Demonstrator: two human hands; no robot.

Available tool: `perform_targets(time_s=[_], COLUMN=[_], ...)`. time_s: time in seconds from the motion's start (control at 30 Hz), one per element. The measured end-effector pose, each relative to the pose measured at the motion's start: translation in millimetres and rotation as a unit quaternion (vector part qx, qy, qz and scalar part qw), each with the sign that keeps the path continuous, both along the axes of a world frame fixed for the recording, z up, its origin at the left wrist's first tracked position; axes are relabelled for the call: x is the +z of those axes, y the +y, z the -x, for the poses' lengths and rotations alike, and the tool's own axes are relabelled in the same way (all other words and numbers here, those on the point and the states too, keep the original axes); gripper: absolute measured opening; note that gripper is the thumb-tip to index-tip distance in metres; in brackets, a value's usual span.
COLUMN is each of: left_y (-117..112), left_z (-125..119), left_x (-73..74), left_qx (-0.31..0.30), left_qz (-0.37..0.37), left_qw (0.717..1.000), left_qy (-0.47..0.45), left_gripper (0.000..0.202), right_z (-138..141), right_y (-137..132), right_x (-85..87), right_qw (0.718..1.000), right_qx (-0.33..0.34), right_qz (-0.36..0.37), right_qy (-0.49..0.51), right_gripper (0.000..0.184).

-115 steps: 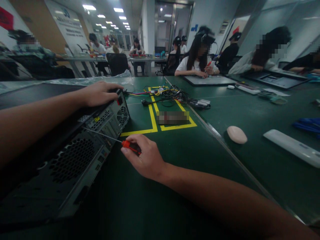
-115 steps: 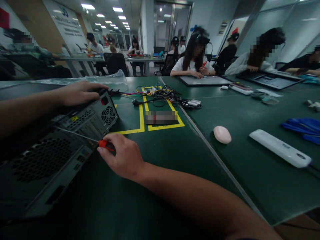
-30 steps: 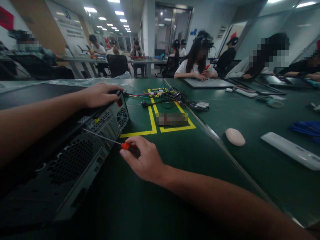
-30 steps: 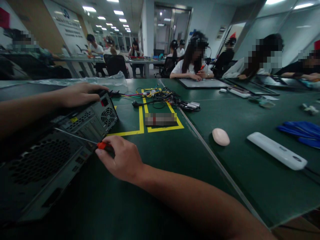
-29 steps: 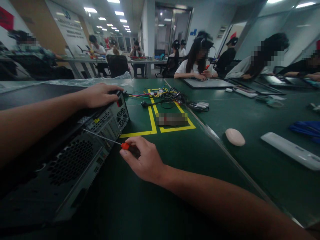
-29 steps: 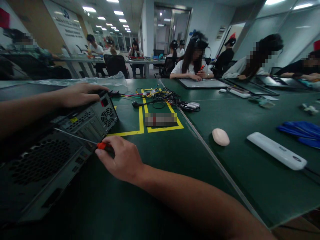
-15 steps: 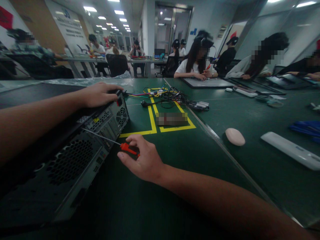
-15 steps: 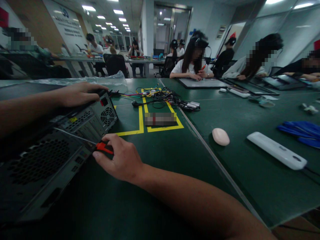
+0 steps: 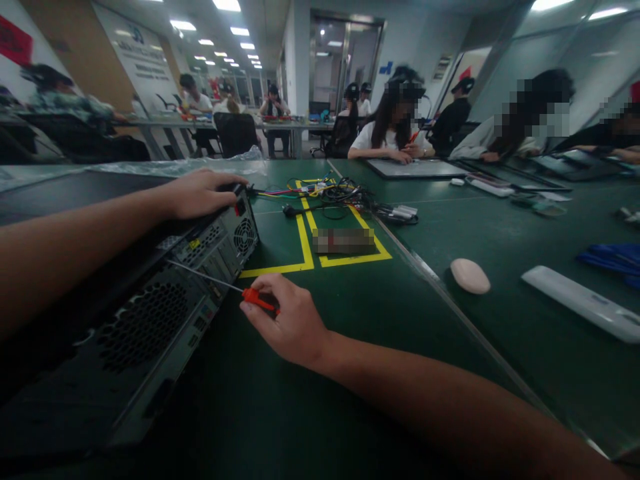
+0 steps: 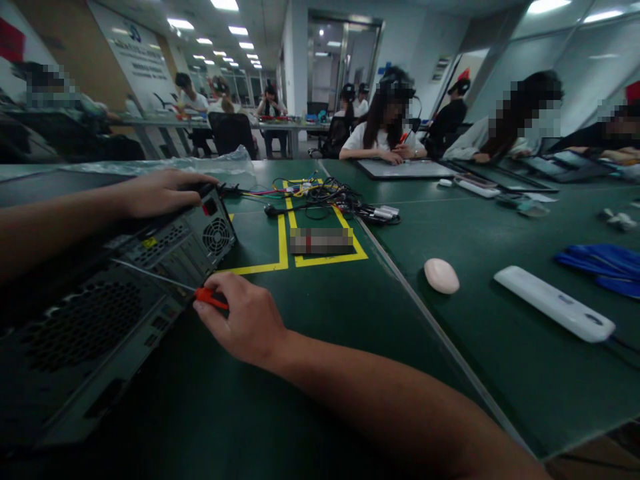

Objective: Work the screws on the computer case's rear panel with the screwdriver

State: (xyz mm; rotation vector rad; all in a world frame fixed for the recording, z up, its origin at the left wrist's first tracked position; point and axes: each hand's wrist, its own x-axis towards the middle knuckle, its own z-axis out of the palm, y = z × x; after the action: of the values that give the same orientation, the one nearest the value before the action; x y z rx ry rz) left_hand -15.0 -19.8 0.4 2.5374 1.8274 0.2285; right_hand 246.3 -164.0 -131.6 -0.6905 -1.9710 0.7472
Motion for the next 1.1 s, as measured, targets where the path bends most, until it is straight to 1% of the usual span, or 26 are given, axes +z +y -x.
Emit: perform_targets(time_s=[0.23,0.63,0.8,0.97,1.1], left_y=[-2.3,-1.6,-0.9,0.1,-0.6], left_z=[-2.3,-1.2,-0.6,0.6,-0.1], left_x=[2.0,0.8,0.9,0.5,1.1], left_qx=[0.003,-0.014,-0.006,-0.021,-0.01], left_qz=[-0.003,-0.007,-0.007,-0.005,-0.005], left_qw=[1.0,1.0,1.0,1.0,1.0], left_qy=[0.008,-0.009,-0.003,0.006,0.009], left_gripper=[0.081,0.083,0.082,0.083,0.082], right_z=[0.2,0.3,0.2,0.5,0.3], right_y=[0.5,-1.1,-1.5,-0.9,-0.4], right_x=[-0.9,1.3,3.2,1.8,0.6], right_qw=[1.0,1.0,1.0,1.0,1.0], right_qx=[-0.001,-0.009,-0.009,-0.008,-0.006], right_qz=[0.004,0.007,0.005,0.011,0.008], right_qy=[0.003,-0.005,-0.001,-0.004,0.001], right_gripper=[0.023,0.023,0.023,0.024,0.024])
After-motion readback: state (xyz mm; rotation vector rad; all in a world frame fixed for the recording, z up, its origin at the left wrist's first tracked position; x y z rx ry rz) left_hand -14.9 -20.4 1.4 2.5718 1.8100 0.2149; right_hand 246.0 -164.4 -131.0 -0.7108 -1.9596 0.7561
